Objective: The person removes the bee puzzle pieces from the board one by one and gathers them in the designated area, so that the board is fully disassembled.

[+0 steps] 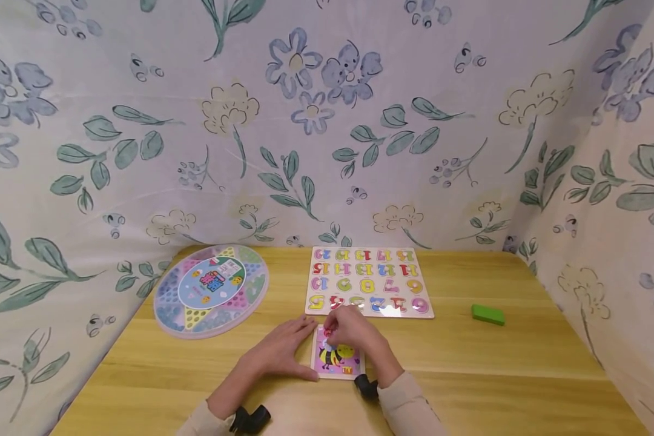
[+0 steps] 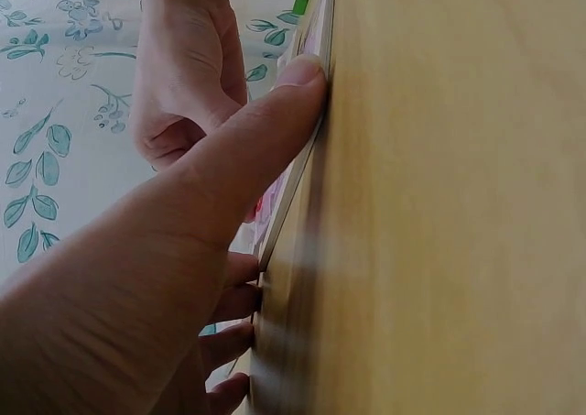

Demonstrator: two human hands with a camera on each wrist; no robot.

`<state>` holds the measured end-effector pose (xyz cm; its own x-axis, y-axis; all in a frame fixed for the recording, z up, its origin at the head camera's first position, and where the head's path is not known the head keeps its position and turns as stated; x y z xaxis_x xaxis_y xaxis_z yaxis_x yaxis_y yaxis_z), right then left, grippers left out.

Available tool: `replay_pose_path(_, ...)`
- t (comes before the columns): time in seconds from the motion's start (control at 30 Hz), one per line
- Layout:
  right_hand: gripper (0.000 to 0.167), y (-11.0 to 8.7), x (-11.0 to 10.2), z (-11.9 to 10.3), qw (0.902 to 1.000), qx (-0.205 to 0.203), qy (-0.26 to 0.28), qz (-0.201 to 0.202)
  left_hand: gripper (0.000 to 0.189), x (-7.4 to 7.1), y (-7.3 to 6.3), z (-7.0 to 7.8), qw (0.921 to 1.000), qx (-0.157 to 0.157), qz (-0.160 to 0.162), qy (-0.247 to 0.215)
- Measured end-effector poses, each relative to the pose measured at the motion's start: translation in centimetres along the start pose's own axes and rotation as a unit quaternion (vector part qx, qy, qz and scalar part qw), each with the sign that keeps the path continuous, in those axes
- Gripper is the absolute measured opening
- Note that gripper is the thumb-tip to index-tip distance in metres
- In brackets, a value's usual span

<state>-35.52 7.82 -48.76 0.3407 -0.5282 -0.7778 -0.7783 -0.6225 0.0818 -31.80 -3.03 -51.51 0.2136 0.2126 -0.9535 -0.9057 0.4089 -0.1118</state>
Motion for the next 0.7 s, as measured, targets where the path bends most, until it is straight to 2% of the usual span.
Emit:
replay_pose_path(0.4,0.020,-0.1,0.1,0.5,0.9985,-0.009,0.054,-0.003,0.116,0.1,0.1,0.1,1.0000,0.000,-0.003,0.000)
replay_pose_path(0.7,0.019,-0.9,-1.0,0.5,0.9988,-0.023,0.042,0.003,0.115,0.1,-0.1,0.0,0.9999,-0.005,-0.008,-0.004)
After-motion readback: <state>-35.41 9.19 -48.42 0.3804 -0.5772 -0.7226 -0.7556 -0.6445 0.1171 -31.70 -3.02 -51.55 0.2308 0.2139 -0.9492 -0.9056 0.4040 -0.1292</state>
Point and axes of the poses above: each hand's wrist, its own y-axis towards the middle knuckle, its own x-axis out of the palm, z = x × y, the point moved 10 cm from there along y, towards the middle knuckle, and after that the axes turned 13 degrees about -x, right-handed, at the moved point
